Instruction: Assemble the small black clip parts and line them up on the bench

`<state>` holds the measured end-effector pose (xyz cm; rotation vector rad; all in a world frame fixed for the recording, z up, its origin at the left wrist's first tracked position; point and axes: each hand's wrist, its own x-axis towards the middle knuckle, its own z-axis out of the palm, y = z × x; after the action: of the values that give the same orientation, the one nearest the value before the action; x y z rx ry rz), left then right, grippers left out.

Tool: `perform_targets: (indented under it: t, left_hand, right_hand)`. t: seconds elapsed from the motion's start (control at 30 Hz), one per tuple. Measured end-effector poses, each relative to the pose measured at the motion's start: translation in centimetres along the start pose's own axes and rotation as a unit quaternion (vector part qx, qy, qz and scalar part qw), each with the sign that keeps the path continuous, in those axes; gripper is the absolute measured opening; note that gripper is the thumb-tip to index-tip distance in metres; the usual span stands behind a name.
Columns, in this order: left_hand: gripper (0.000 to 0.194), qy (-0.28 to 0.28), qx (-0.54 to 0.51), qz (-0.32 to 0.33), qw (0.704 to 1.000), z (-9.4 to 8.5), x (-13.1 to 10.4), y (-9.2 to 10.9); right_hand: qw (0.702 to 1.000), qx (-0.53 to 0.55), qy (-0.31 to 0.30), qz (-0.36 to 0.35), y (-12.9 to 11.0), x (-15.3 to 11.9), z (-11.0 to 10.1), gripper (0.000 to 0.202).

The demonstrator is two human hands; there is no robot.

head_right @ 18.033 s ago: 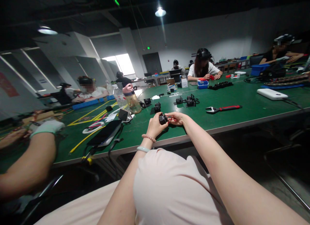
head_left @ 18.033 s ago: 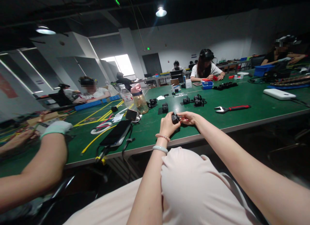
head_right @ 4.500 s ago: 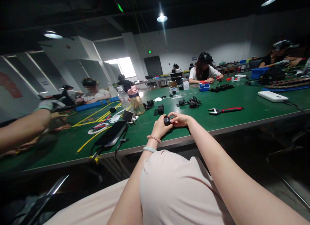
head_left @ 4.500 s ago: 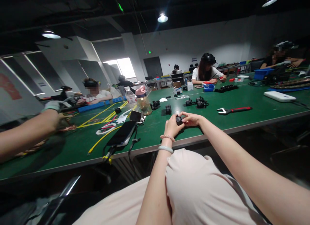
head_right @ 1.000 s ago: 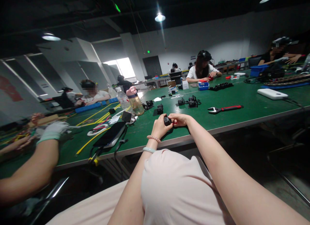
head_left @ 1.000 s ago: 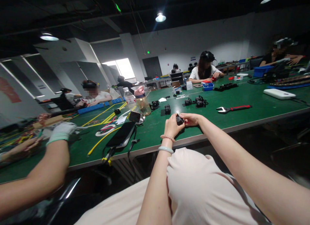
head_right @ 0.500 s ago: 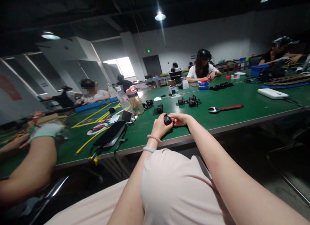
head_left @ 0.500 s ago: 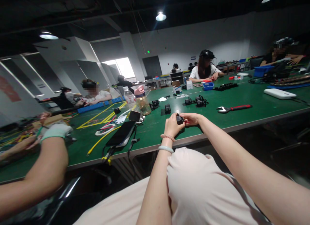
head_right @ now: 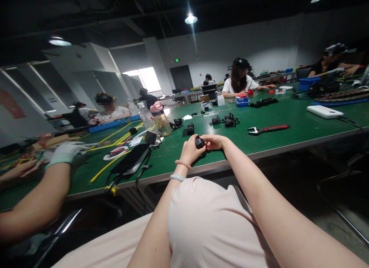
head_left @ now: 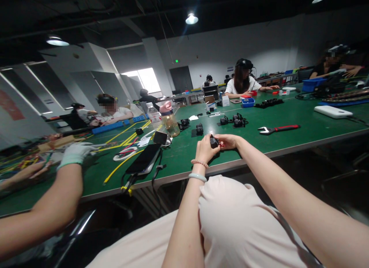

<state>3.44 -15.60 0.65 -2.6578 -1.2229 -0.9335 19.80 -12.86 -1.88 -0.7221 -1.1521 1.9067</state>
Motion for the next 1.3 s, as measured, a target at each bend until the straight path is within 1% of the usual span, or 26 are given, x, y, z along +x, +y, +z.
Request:
perform_targets:
  t: [0.17,0.27,0.4,0.53,0.67,0.97,1.3]
  left_hand:
    - [0.054,0.009,-0.004,0.011,1.0,0.1,0.0,-0.2]
    - [0.052,0.016,-0.01,0.01,1.0,0.2,0.1,-0.3]
    - [0.052,0.012,-0.01,-0.002,1.0,0.2,0.1,-0.4]
    - [0.051,0.008,-0.008,-0.014,1.0,0.0,0.1,-0.3]
    - [0.05,0.009,-0.009,-0.014,1.0,0.0,0.0,-0.1]
    - [0.051,0.006,-0.007,-0.012,1.0,0.1,0.0,-0.1]
    - [0.051,-0.001,-0.008,-0.024,1.0,-0.1,0.0,0.1]
  right_hand:
    - [1.0,-0.002,0.025,0.002,0.0,-0.1,0.0,0.02]
    - [1.0,-0.008,-0.005,-0.024,-0.1,-0.4,0.1,0.025]
    - [0.997,-0.026,-0.058,-0.054,-0.3,-0.9,0.5,0.039]
    - [0.995,-0.041,-0.071,-0.06,-0.3,-1.0,0.6,0.045]
    - [0.994,-0.044,-0.073,-0.067,-0.1,-0.9,0.5,0.045]
    - [0.995,-0.059,-0.049,-0.063,-0.2,-1.0,0.2,0.04]
    - [0.997,-0.05,-0.039,-0.045,-0.2,-0.7,0.0,0.034]
